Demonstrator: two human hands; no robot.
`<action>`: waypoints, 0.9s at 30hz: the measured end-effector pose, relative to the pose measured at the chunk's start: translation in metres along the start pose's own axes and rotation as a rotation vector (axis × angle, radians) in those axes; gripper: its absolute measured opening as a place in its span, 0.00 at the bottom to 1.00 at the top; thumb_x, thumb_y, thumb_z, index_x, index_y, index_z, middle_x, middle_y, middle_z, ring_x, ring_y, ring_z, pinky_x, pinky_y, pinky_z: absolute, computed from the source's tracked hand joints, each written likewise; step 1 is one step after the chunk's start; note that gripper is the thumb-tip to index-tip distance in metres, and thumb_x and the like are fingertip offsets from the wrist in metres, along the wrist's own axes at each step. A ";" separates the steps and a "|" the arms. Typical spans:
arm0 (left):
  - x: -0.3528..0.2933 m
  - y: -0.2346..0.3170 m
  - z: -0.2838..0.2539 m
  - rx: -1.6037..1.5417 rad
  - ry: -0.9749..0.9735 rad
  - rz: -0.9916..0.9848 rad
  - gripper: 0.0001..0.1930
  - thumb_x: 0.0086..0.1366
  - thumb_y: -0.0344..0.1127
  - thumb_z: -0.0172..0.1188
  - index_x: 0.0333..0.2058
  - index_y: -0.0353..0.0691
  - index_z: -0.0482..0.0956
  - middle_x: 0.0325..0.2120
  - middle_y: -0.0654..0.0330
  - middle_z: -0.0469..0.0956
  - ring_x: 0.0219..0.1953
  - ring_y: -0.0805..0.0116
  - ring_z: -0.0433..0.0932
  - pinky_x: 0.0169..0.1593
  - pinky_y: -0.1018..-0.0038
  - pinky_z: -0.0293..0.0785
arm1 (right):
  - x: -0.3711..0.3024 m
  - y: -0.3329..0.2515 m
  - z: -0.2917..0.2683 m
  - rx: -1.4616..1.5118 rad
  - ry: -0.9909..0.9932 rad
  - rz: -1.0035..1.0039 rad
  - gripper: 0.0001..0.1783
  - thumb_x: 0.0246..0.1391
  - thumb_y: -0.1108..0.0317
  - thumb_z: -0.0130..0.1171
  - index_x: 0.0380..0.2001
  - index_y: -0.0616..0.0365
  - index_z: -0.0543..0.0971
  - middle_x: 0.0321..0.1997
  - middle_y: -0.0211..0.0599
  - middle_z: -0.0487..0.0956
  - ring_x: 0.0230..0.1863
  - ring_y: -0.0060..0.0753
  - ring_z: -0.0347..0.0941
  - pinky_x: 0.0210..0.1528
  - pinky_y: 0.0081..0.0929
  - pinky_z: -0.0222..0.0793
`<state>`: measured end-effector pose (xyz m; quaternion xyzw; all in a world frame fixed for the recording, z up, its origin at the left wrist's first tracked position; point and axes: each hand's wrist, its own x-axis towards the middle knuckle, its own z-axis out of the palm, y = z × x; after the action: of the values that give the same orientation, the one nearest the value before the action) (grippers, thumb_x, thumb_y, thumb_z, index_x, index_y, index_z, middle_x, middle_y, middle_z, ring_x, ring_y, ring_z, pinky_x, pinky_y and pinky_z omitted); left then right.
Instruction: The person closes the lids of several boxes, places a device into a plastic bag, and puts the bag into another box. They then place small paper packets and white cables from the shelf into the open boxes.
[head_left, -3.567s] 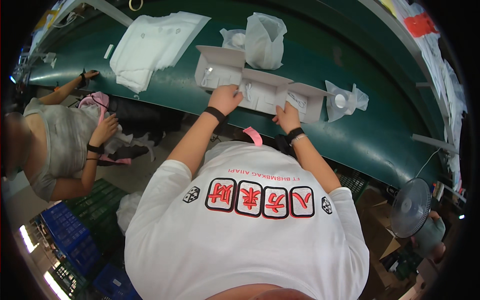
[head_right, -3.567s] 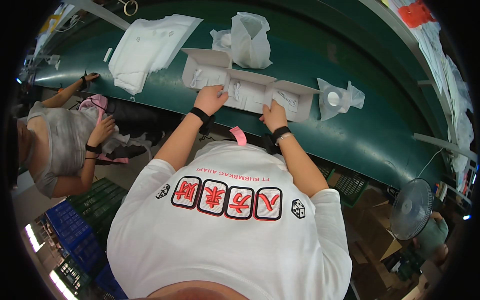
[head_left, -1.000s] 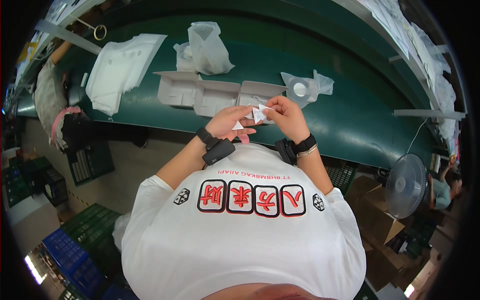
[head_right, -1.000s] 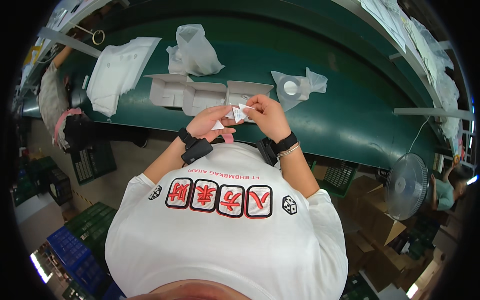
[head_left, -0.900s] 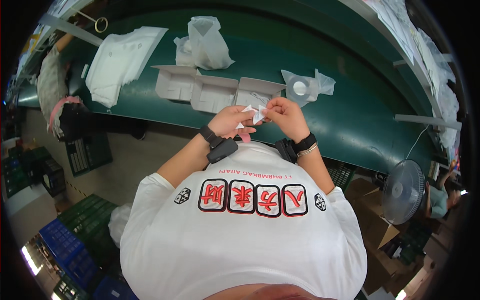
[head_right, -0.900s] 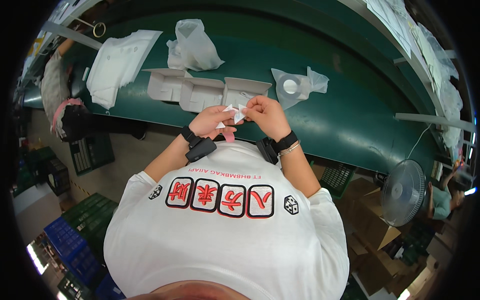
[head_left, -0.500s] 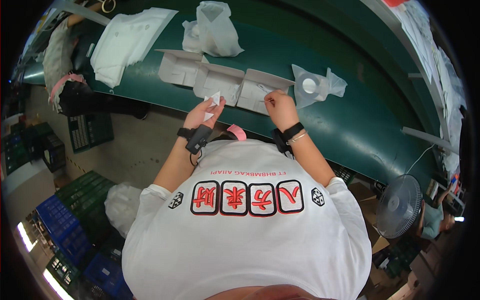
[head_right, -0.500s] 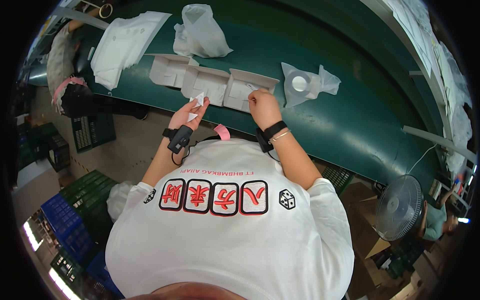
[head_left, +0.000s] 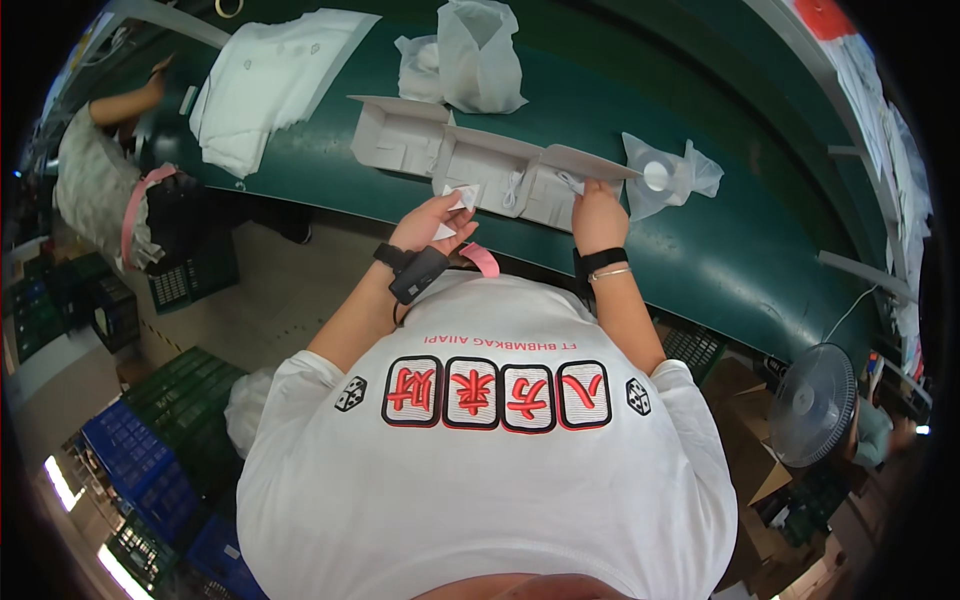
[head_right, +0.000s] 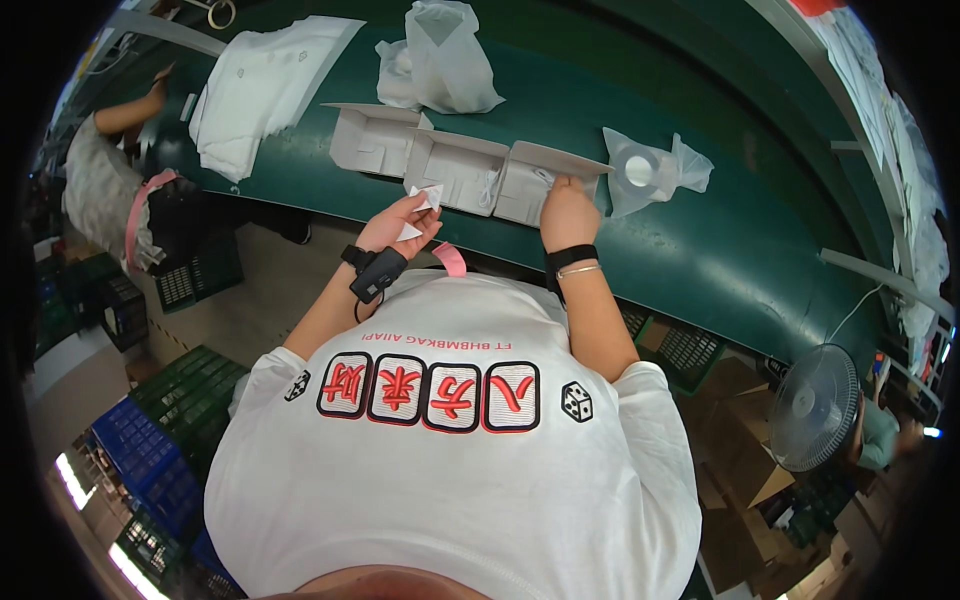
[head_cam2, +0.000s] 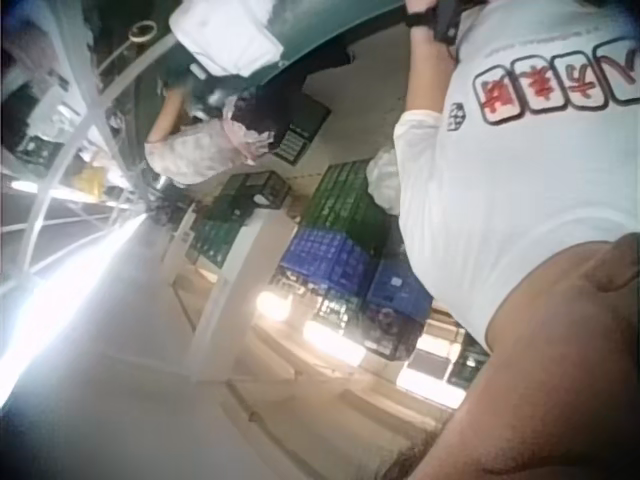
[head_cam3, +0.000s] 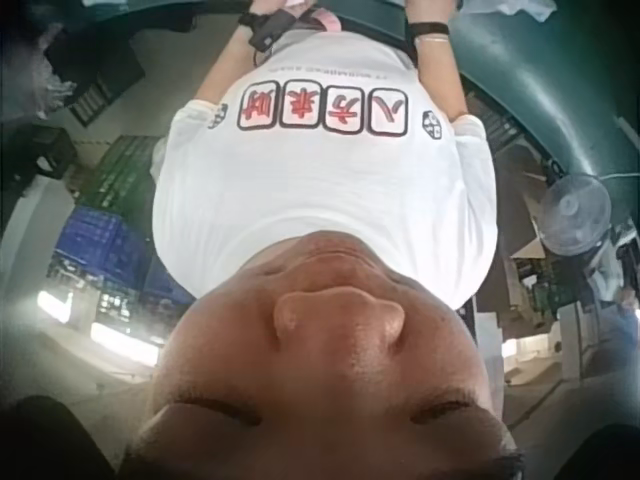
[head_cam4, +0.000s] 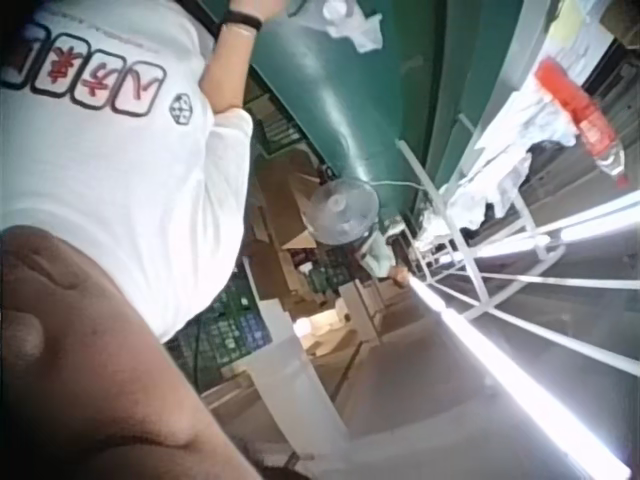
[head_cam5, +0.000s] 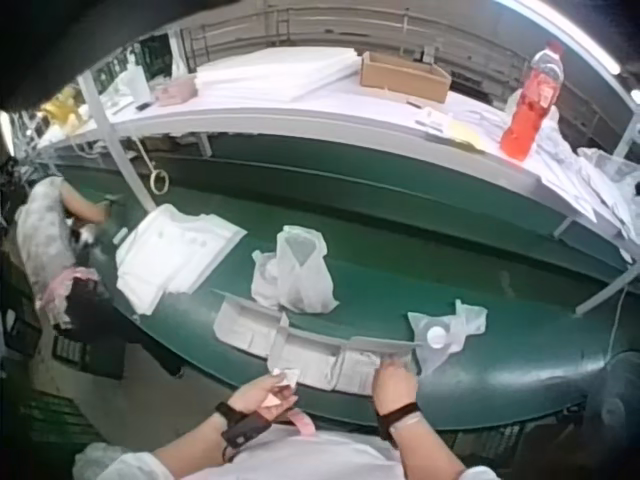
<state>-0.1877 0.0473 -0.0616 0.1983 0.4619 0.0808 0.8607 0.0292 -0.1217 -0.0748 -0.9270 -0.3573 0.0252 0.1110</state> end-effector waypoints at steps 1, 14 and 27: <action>-0.004 0.003 0.003 0.000 0.000 -0.018 0.14 0.70 0.37 0.59 0.50 0.36 0.74 0.40 0.60 0.77 0.45 0.70 0.78 0.46 0.73 0.80 | -0.006 -0.008 -0.011 -0.008 -0.011 0.011 0.11 0.55 0.66 0.59 0.40 0.58 0.82 0.41 0.45 0.82 0.37 0.53 0.79 0.38 0.43 0.76; -0.027 0.022 0.017 0.268 -0.083 0.068 0.16 0.69 0.38 0.60 0.52 0.40 0.75 0.41 0.63 0.78 0.44 0.74 0.77 0.48 0.71 0.78 | 0.004 -0.064 -0.034 0.850 -0.308 -0.194 0.12 0.54 0.69 0.65 0.42 0.60 0.81 0.33 0.32 0.81 0.28 0.19 0.74 0.32 0.21 0.70; -0.025 0.024 -0.003 0.083 -0.174 0.013 0.12 0.71 0.37 0.57 0.50 0.40 0.76 0.46 0.60 0.79 0.41 0.76 0.78 0.45 0.74 0.78 | 0.013 -0.104 -0.036 0.814 -0.366 -0.447 0.14 0.54 0.67 0.65 0.43 0.58 0.83 0.34 0.36 0.80 0.31 0.25 0.74 0.33 0.23 0.70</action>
<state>-0.2027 0.0620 -0.0338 0.2431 0.3872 0.0496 0.8880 -0.0248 -0.0448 -0.0158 -0.6898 -0.5219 0.3002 0.4020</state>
